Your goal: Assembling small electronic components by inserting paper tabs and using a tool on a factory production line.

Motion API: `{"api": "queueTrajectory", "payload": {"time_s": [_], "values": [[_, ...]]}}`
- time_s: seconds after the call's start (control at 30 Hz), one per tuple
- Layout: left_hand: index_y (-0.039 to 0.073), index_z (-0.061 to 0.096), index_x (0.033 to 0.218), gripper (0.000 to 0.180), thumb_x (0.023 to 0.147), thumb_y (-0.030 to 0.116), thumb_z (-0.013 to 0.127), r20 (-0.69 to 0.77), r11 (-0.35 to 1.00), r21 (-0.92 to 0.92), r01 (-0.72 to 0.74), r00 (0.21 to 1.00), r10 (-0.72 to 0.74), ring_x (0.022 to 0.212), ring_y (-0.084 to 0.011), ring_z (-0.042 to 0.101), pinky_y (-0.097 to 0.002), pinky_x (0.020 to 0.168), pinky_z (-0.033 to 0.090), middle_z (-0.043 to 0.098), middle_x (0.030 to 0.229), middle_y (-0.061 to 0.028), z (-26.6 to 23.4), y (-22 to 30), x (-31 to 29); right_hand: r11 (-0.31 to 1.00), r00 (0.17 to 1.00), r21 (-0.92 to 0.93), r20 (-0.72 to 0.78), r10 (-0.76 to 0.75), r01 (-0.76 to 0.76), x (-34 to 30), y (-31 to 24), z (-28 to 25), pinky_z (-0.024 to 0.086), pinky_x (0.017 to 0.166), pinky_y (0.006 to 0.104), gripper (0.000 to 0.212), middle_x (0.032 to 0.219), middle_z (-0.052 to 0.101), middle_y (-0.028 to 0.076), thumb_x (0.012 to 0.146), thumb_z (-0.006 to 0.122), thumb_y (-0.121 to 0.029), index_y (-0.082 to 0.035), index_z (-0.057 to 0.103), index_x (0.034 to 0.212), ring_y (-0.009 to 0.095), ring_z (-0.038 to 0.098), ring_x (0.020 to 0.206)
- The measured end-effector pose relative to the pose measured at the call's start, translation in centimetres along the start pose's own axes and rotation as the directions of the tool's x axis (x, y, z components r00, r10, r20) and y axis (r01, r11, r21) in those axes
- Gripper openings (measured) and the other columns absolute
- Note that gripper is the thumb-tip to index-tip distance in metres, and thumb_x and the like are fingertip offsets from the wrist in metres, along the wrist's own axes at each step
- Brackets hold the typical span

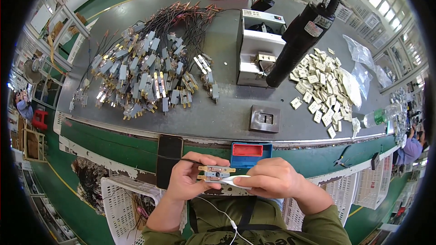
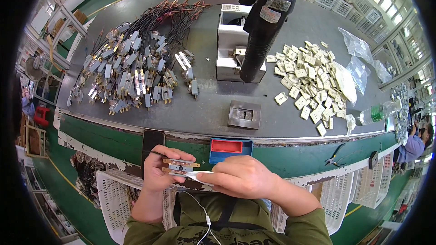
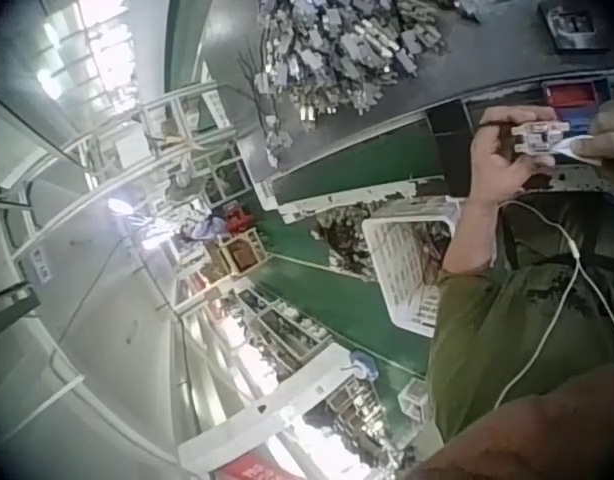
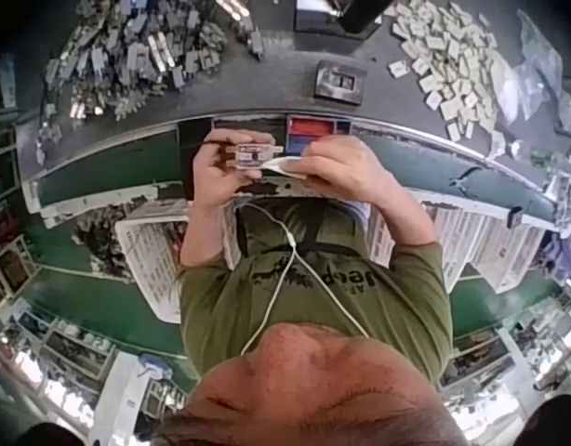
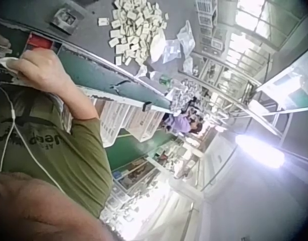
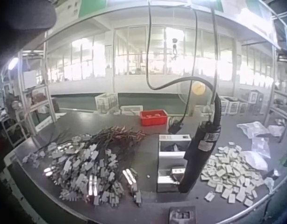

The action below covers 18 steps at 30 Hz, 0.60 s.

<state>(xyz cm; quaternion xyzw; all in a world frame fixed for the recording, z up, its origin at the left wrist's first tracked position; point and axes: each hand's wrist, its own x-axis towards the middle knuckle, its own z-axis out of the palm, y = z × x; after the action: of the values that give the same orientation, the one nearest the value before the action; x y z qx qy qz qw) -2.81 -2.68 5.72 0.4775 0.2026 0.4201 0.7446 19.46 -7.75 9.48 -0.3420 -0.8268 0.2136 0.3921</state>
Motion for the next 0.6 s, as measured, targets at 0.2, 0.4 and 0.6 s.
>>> {"api": "queueTrajectory", "payload": {"time_s": [0.2,0.4,0.6], "values": [[0.001,0.047,0.107,0.048,0.068,-0.011,0.073,0.116,0.996,-0.014,-0.087,0.989,0.088,0.107,-0.0305,0.059,-0.038,0.086,0.053,0.057,0.114,-0.027,-0.74,-0.51,0.32,1.0,1.0,-0.018,0.006,0.009,-0.009,-0.13,0.14,-0.11,0.043,0.048,0.0314,0.049,0.069,0.052,0.003,0.062,0.07,-0.004,-0.006,0.061,0.11,0.018,0.053,0.054],[0.001,0.047,0.107,0.049,0.068,-0.011,0.074,0.103,0.995,-0.043,-0.088,0.99,0.092,0.107,-0.0305,0.059,-0.0395,0.089,0.052,0.057,0.114,-0.0274,-0.66,-0.8,0.47,0.998,1.0,-0.066,-0.009,0.008,-0.009,-0.16,0.36,-0.33,0.042,0.047,0.0317,0.048,0.068,0.051,0.003,0.062,0.07,-0.005,-0.005,0.061,0.109,0.018,0.052,0.053],[0.002,0.047,0.106,0.048,0.068,-0.009,0.075,0.094,0.996,-0.023,-0.086,0.992,0.087,0.107,-0.0302,0.059,-0.0399,0.089,0.051,0.057,0.113,-0.0272,-0.8,-0.96,0.67,0.998,1.0,-0.068,-0.016,0.013,-0.014,-0.24,0.73,-0.34,0.042,0.047,0.0319,0.046,0.067,0.051,0.003,0.064,0.069,-0.004,-0.005,0.061,0.11,0.019,0.052,0.053]]}}
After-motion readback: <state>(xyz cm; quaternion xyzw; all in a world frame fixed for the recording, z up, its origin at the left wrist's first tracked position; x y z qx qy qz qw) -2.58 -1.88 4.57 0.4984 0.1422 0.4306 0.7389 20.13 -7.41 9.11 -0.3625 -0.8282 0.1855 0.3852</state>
